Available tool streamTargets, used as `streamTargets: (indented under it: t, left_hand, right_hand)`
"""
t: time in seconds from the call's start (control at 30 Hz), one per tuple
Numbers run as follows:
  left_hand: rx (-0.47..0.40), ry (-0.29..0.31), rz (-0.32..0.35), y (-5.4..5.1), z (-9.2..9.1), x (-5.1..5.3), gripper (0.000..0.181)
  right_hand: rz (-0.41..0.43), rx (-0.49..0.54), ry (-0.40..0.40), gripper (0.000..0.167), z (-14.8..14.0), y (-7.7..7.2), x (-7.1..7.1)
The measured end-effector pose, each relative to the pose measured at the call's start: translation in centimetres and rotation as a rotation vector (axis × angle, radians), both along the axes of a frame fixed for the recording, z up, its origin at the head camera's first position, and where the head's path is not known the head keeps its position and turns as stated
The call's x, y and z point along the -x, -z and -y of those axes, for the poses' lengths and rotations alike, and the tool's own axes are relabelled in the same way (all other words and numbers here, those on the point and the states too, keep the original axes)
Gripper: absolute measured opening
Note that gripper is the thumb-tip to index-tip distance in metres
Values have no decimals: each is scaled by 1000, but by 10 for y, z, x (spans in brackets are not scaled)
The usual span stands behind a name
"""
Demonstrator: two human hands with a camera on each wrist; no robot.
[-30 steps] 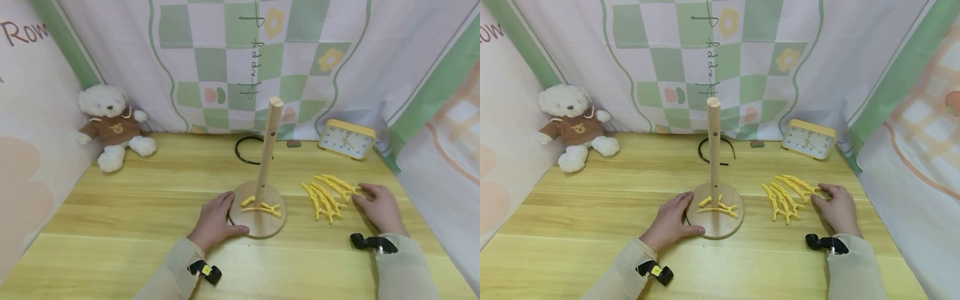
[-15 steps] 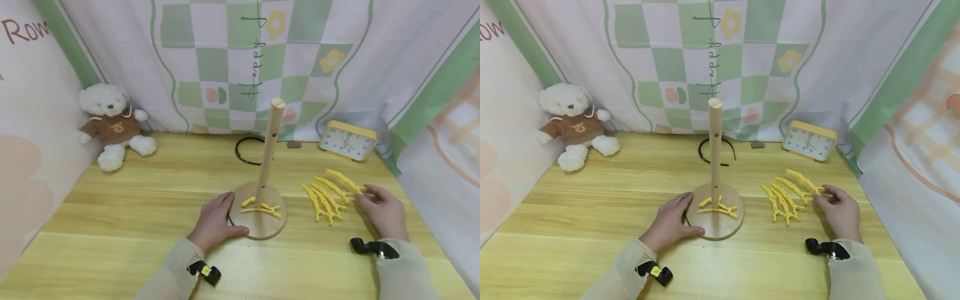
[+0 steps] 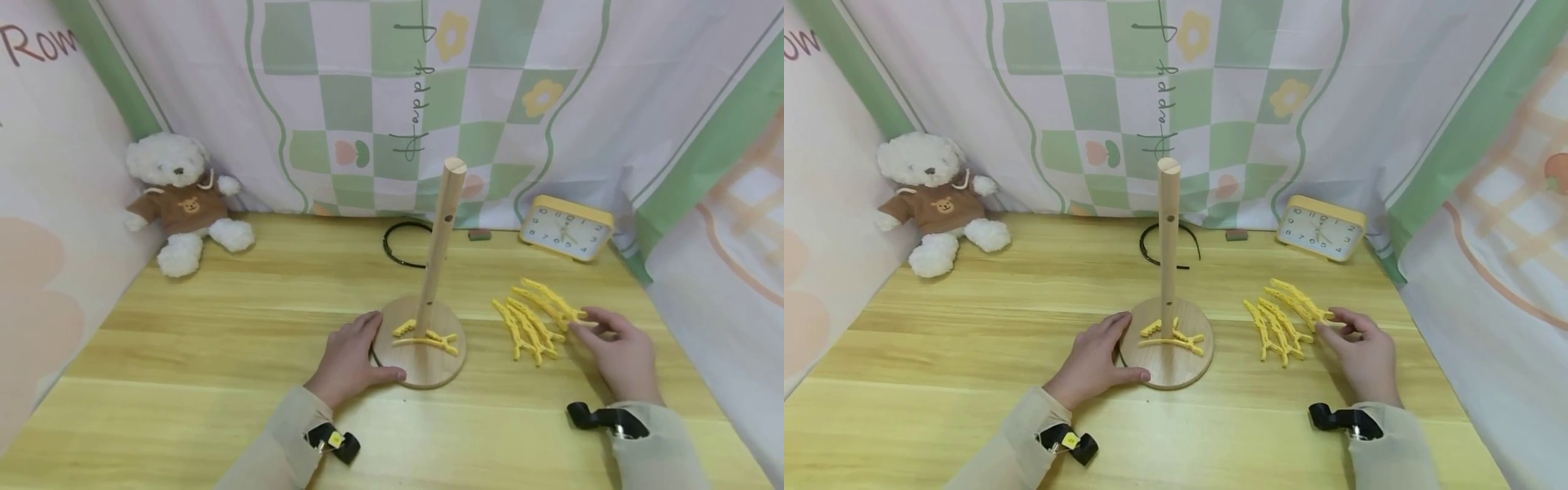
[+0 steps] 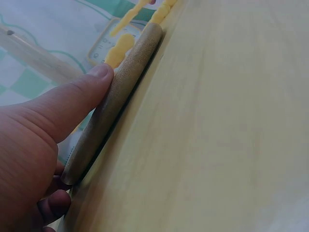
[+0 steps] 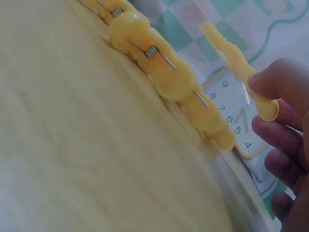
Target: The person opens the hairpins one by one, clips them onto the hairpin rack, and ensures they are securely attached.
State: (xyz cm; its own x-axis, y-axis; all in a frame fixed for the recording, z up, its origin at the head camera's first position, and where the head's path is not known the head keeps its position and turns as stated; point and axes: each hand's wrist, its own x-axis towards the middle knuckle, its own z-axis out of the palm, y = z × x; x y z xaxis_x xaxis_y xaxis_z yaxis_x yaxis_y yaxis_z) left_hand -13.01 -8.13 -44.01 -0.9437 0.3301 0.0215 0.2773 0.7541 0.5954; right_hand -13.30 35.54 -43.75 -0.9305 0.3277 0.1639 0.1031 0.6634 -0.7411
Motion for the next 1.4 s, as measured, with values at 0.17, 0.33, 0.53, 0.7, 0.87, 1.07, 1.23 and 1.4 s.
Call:
streamTargets:
  t: [0.17,0.33,0.53,0.7,0.87,1.07,1.23,1.4]
  left_hand:
    - [1,0,-3,3,1,1,115]
    - [14,-3,-3,4,1,1,115]
    - [3,-6,4,1,1,1,114]
    - [5,-7,1,-1,1,0,114]
    - [6,-6,0,-2,1,-1,113]
    - [8,-3,-3,-1,1,-1,113]
    - [4,-2,-3,0,1,0,114]
    - [4,-3,-10,0,1,1,114]
  right_hand:
    - [-54,-35,-42,51,10,-4,-1]
    - [-80,-59,-91,46,24,-10,-4]
    - [-149,-101,-197,38,49,-13,-5]
    - [-218,-119,-281,32,65,-12,-4]
    - [-236,-126,-332,30,78,-13,-6]
    - [-229,-137,-382,31,88,-14,-8]
    - [-251,-148,-424,28,93,-11,-8]
    - [-263,-160,-455,27,97,-10,-7]
